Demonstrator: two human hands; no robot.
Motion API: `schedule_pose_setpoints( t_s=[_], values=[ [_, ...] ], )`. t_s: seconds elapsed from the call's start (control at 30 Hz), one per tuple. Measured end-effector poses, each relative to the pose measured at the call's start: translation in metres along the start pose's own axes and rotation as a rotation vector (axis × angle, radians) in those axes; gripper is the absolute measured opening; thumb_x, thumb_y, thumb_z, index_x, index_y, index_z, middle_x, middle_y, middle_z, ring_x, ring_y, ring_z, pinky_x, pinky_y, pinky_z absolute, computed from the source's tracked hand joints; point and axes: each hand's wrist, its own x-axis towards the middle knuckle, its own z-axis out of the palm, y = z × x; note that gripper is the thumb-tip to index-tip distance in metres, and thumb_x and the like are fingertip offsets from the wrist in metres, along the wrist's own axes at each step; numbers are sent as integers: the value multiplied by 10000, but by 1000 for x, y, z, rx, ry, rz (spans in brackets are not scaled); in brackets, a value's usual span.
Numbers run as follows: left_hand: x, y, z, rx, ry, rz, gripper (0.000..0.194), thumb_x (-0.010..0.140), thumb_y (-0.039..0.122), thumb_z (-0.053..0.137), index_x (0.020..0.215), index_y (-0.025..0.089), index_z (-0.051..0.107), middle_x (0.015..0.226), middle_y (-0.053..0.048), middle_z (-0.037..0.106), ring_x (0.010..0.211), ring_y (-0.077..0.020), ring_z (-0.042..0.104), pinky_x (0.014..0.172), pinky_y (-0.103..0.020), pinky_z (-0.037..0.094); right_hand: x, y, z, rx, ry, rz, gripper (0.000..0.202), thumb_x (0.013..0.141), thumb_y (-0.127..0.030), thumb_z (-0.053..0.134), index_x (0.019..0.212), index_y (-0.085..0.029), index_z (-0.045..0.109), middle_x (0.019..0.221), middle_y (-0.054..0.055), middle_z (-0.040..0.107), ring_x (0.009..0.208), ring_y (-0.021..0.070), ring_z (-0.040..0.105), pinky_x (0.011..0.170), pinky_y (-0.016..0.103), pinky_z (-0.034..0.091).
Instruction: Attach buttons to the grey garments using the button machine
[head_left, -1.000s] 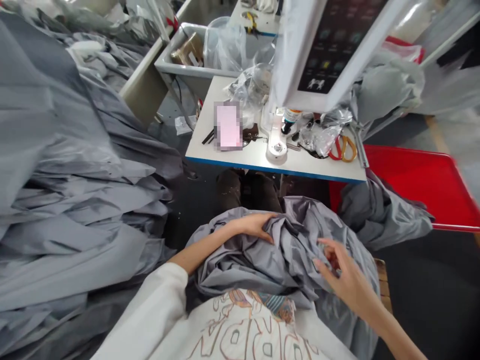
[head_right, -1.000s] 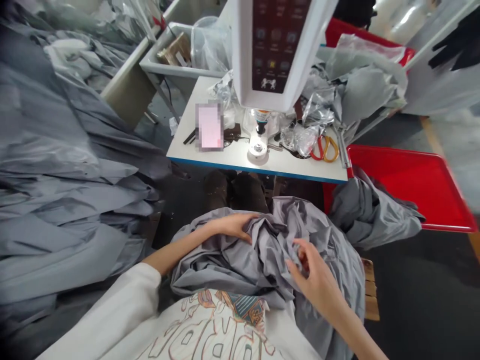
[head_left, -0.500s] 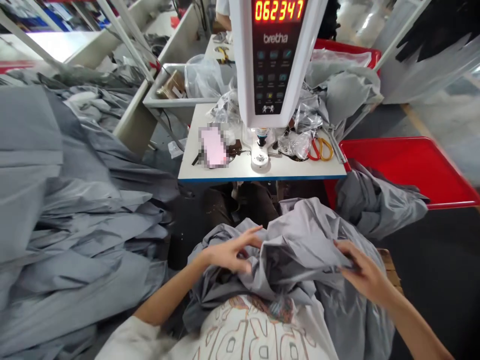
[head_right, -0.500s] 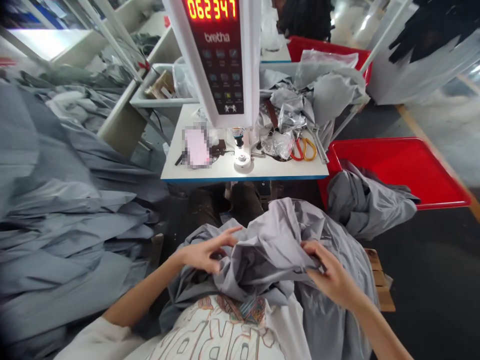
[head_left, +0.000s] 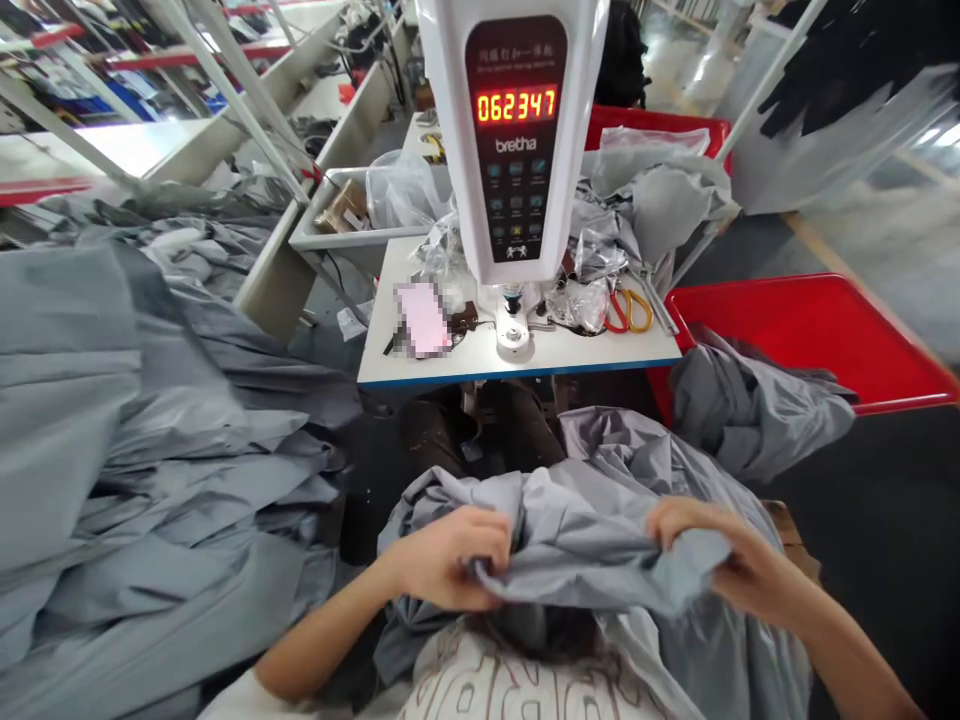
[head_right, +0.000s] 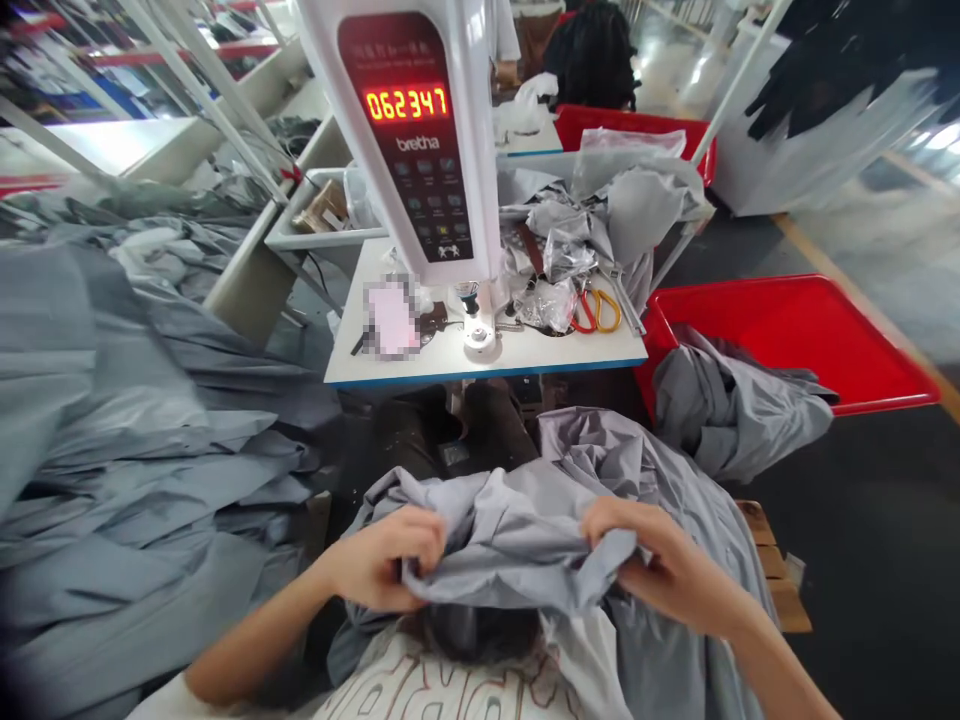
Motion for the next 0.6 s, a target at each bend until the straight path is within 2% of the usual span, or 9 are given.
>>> schedule_pose_setpoints(
  t_s=[0.07,0.13,0.2,0.27,0.4,0.47,0.5,0.57,0.6],
  values=[
    [-19,16,-6,-65,11,41,240,813,392,542,672,212,469,722,-25,601,607,-115,536,569,-239,448,1,15,-6,135,162,45,180,906,-320,449,821,-226,577,863,68,608,822,203,587,745,331,495],
    [-29,34,-9,-55,-11,128,237,853,414,507,704,229,498,718,-19,630,540,-103,531,527,-245,439,16,30,-1,172,222,88,233,914,-356,433,783,-210,558,899,86,597,857,211,580,783,349,494],
    [-29,49,-8,-23,-25,253,195,885,386,470,760,246,522,733,-1,656,510,-95,537,509,-251,435,44,42,14,146,120,69,229,911,-349,439,822,-197,585,1063,107,587,989,219,567,898,381,469],
    [-23,59,-6,-12,-5,344,146,887,347,474,790,250,522,761,15,670,519,-87,558,508,-241,441,80,48,35,97,-49,-28,201,898,-313,462,917,-192,621,1294,114,501,1196,233,480,1039,422,377],
    [-16,65,-3,-20,156,422,76,847,275,544,823,212,508,779,6,656,519,-58,562,511,-191,445,142,46,74,16,-226,-280,174,811,-259,591,951,-176,653,1494,100,305,1403,276,216,1144,455,195],
    [-21,65,-5,18,295,468,76,841,244,555,837,190,502,752,2,639,503,-48,549,496,-182,428,162,43,88,36,-329,-366,186,776,-233,625,948,-168,652,1477,107,335,1389,277,248,1139,447,203],
    [-25,67,-7,51,359,488,69,842,225,552,828,185,498,727,6,630,515,-50,559,491,-182,421,168,42,94,56,-387,-386,184,768,-214,627,945,-170,647,1423,108,409,1345,264,327,1127,436,229],
    [-36,72,-13,136,471,527,97,847,194,537,771,188,477,644,32,598,519,-54,569,457,-194,395,179,38,101,78,-440,-373,148,757,-178,622,905,-180,636,1194,80,581,1154,219,508,1072,413,317],
    [-43,75,-17,216,514,476,133,857,210,529,742,198,462,603,52,574,497,-53,554,442,-204,386,183,35,102,78,-407,-351,134,750,-162,619,881,-184,628,1074,58,613,1045,197,551,1026,398,366]
  ],
)
